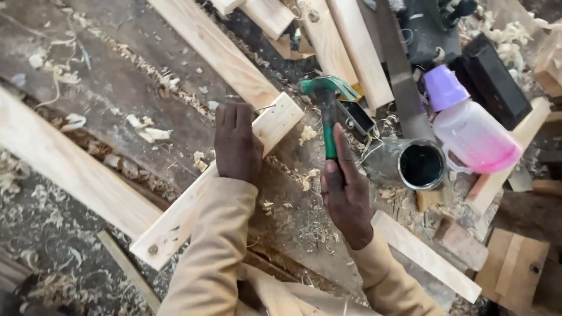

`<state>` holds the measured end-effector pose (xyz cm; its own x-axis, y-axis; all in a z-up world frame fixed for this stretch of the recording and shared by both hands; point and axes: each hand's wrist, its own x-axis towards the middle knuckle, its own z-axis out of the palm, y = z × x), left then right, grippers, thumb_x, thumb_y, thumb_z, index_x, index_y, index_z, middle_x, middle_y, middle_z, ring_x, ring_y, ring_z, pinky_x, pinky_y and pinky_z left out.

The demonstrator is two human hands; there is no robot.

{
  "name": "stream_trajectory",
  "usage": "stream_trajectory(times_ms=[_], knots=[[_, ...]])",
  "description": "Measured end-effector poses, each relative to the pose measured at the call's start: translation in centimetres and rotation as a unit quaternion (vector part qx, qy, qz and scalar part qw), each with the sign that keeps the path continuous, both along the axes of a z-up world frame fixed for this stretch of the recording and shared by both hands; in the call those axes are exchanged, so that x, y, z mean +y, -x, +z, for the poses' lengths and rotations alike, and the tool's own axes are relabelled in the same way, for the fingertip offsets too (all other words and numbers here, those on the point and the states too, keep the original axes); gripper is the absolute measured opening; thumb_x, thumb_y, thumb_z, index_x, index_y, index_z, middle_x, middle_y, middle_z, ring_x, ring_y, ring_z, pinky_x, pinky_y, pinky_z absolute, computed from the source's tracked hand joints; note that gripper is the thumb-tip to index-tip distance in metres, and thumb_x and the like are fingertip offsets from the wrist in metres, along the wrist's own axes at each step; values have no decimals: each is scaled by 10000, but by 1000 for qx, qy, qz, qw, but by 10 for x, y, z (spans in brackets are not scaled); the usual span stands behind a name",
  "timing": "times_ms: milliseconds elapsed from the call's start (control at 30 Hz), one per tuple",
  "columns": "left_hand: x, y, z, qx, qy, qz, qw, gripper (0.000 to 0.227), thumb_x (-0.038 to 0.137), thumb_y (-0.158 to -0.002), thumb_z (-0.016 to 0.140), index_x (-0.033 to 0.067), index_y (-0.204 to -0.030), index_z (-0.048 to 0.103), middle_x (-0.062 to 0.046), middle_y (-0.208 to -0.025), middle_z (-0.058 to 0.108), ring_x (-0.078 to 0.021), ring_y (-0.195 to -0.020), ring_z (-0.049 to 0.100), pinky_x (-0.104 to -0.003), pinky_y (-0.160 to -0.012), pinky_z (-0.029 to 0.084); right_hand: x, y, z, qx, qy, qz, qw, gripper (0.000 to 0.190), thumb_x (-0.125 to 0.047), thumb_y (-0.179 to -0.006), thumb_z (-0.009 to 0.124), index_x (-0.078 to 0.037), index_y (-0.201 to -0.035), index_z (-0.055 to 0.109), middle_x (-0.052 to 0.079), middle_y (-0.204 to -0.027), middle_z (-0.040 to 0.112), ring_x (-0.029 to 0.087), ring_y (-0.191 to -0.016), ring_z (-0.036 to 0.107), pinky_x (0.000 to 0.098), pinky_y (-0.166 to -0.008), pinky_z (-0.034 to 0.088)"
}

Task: Assembling a wooden frame by aligning planks and hammering nails into the joints.

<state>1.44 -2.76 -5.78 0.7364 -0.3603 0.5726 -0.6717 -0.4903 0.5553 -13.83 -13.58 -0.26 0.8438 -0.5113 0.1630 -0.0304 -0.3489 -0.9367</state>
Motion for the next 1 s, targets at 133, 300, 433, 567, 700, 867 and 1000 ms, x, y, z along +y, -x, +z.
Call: stream_trajectory(times_ms=[133, 300, 433, 567, 700, 867, 1000], knots=[[-15, -1, 11, -6, -5, -35, 999, 279, -127, -611, 560, 31, -819, 463, -135, -766, 443, -336, -729, 460, -383, -651, 422, 7, 7, 5, 2, 1, 2, 1000, 444, -138, -951, 322, -132, -1394, 302, 70, -571, 551, 68, -427, 463, 195, -371, 374], [-18, -9, 6, 74, 21, -31, 997, 240, -96, -716, 507, 78, -874, 462, -107, -782, 479, -337, -729, 504, -411, -630, 447, 5, 2, -2, 0, 56, 17, 998, 431, -153, -931, 387, -113, -1361, 372, 118, -562, 548, 138, -416, 492, 252, -393, 392], [-16, -9, 3, 87, 29, -31, 995, 200, -65, -758, 489, 96, -875, 459, -94, -780, 480, -325, -729, 509, -407, -631, 456, 7, 1, 1, -2, 58, 11, 998, 425, -144, -928, 391, -110, -1352, 388, 138, -565, 554, 148, -406, 481, 264, -384, 401], [-16, -9, 6, 90, 30, -30, 995, 185, -54, -767, 490, 99, -867, 458, -91, -772, 475, -328, -741, 511, -412, -625, 453, 11, 0, -1, 0, 83, 10, 997, 436, -142, -934, 390, -119, -1369, 361, 170, -622, 592, 167, -413, 497, 250, -394, 411], [-17, -9, 2, 105, 37, -30, 993, 162, -38, -787, 457, 103, -868, 458, -87, -782, 474, -323, -760, 505, -405, -645, 454, 5, 0, -26, 42, 75, 21, 996, 435, -140, -942, 380, -142, -1377, 359, 229, -723, 626, 150, -405, 449, 268, -405, 424], [-14, -12, 4, 97, 25, -31, 995, 174, -51, -774, 481, 96, -863, 459, -92, -778, 478, -331, -758, 506, -417, -635, 447, -2, -3, 2, -4, 98, 29, 995, 440, -131, -947, 367, -124, -1387, 346, 178, -628, 585, 126, -394, 443, 236, -381, 410], [-17, -10, -2, 91, 21, -31, 995, 218, -84, -738, 508, 93, -856, 459, -87, -765, 475, -335, -751, 507, -419, -630, 445, 3, 6, 20, -226, 164, -41, 959, 534, -121, -906, 328, 50, -1377, 142, 240, -562, 514, 183, -321, 470, 239, -324, 409]])
